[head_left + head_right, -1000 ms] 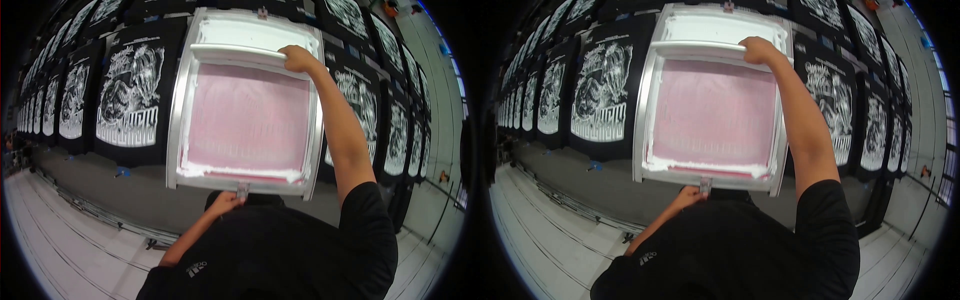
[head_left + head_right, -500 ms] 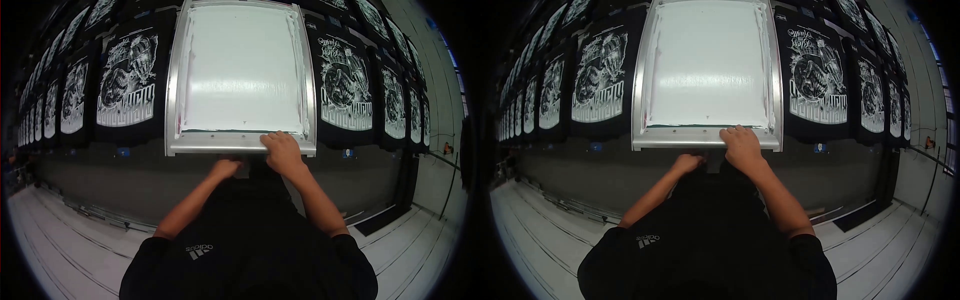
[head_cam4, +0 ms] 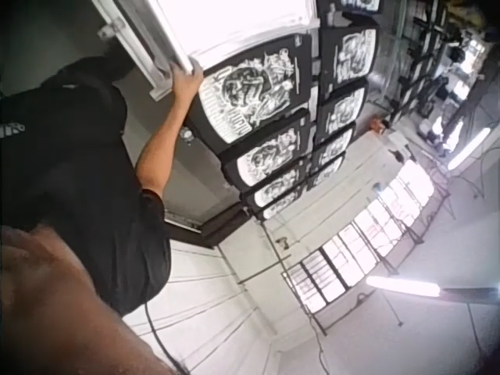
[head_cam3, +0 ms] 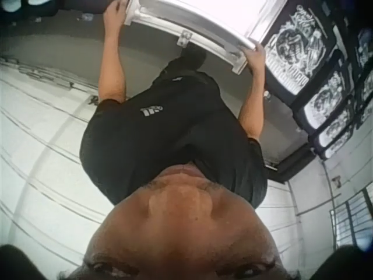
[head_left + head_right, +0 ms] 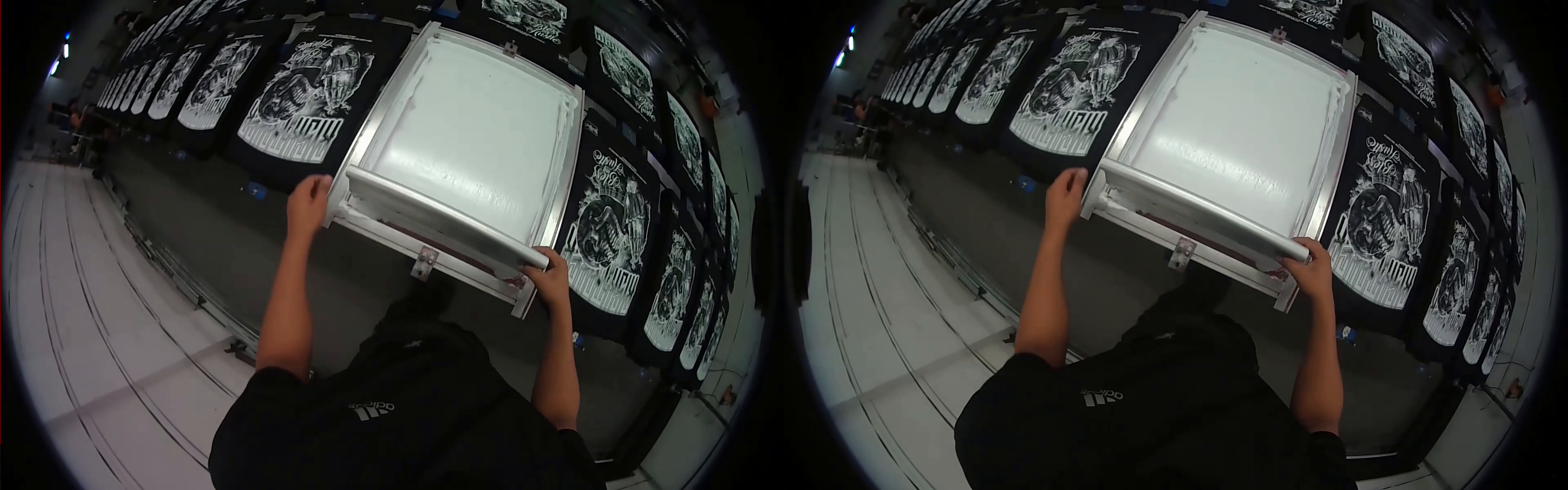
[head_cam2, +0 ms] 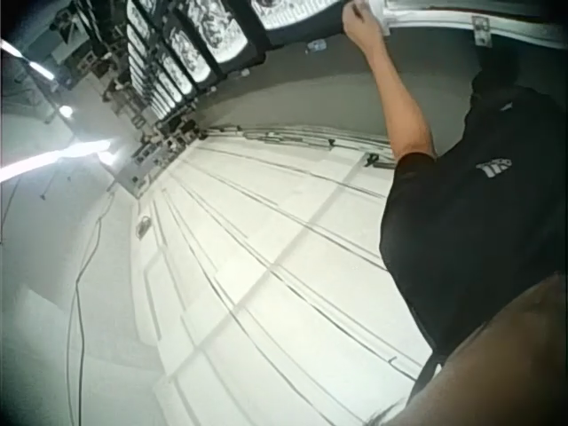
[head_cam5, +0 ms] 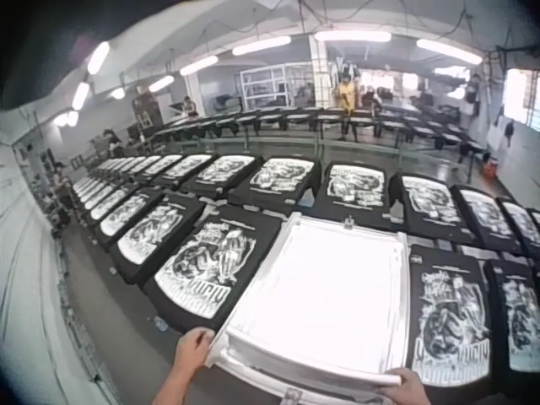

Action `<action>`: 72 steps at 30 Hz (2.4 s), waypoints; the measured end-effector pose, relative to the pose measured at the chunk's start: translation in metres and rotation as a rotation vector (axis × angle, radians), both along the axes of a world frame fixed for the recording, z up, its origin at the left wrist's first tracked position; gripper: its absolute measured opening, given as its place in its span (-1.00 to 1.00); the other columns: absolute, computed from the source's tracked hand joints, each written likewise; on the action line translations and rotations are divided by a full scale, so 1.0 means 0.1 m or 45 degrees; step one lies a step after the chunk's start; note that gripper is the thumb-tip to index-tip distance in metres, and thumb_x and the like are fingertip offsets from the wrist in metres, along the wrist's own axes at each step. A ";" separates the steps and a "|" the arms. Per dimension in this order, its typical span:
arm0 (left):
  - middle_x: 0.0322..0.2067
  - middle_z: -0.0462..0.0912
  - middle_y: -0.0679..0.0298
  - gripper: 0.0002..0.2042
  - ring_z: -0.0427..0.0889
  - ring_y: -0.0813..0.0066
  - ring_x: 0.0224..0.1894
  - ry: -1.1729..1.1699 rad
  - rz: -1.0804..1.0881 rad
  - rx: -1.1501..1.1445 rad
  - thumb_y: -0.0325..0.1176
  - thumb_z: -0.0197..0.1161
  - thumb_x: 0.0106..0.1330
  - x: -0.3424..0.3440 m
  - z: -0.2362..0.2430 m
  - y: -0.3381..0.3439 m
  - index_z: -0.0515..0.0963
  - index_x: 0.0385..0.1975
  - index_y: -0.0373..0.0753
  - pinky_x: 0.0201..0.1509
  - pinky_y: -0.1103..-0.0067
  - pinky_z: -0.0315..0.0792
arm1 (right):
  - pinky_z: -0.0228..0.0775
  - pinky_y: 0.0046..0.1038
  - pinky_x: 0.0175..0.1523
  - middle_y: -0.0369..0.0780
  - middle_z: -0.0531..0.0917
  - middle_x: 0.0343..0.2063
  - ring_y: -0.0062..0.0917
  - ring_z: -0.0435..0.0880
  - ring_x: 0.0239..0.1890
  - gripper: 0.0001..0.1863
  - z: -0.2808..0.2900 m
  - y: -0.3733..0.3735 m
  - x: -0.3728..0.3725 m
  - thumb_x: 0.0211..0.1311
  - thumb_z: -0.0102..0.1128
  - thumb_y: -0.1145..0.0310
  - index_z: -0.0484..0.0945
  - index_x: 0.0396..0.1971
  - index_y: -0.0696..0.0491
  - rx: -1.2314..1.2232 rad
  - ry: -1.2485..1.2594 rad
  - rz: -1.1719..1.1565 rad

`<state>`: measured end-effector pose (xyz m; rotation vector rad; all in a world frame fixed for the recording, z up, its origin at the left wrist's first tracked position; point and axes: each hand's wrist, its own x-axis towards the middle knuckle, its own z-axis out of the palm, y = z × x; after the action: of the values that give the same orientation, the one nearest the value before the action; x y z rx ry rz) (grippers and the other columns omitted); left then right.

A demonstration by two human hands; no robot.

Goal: The recorder is screen printing white ink onto black t-shirts using a manual screen frame and squeegee.

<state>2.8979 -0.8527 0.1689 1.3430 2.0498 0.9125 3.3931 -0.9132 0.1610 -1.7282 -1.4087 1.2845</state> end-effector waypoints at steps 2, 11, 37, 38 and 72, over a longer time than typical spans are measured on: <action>-0.22 0.69 0.04 -0.61 0.67 0.32 -0.16 0.021 0.023 -0.024 -0.08 0.20 0.37 -0.36 -0.46 0.28 0.60 -0.07 -0.31 -0.02 0.51 0.47 | 0.46 -0.52 -0.11 -0.26 0.68 -0.37 -0.62 0.62 -0.27 -0.66 -0.18 0.12 -0.05 -0.08 0.48 0.49 0.65 -0.22 0.14 0.056 0.109 -0.058; -0.07 0.66 0.19 -0.61 0.56 0.56 -0.04 -0.596 -0.010 -0.169 -0.21 0.07 0.49 0.27 -0.57 0.05 0.51 0.09 -0.42 0.07 0.61 0.41 | 0.43 -0.52 -0.09 -0.30 0.69 -0.36 -0.62 0.61 -0.27 -0.68 0.12 -0.09 0.57 -0.08 0.51 0.46 0.65 -0.27 0.14 -0.026 0.395 -0.364; -0.09 0.65 0.22 -0.58 0.53 0.57 -0.10 -0.517 -0.066 -0.098 -0.16 0.11 0.47 4.69 -0.65 -0.91 0.49 0.11 -0.41 0.03 0.61 0.41 | 0.49 -0.51 -0.03 -0.29 0.69 -0.32 -0.60 0.64 -0.24 -0.63 0.07 -1.03 4.85 -0.10 0.51 0.46 0.62 -0.22 0.12 -0.087 0.251 -0.433; -0.08 0.64 0.22 -0.55 0.53 0.56 -0.10 -0.580 -0.086 -0.093 -0.13 0.13 0.46 4.59 -0.74 -0.85 0.49 0.12 -0.41 0.03 0.62 0.40 | 0.48 -0.50 -0.03 -0.28 0.69 -0.32 -0.60 0.64 -0.24 -0.63 0.08 -0.99 4.81 -0.09 0.51 0.46 0.62 -0.22 0.13 -0.073 0.238 -0.439; -0.47 0.61 0.08 -0.79 0.60 0.01 -0.29 0.639 -1.475 -0.016 -0.32 0.41 -0.01 5.25 0.54 0.45 0.58 -0.41 -0.22 -0.22 0.25 0.45 | 0.49 -0.19 -0.17 -0.01 0.65 -0.45 -0.04 0.62 -0.30 -0.69 0.40 -0.32 4.36 -0.12 0.17 0.49 0.65 -0.26 0.01 0.072 -0.867 0.367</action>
<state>3.4225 -0.8079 0.2231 2.4578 1.1227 0.0282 3.8292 -0.9448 0.2014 -2.0833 -2.1097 0.7896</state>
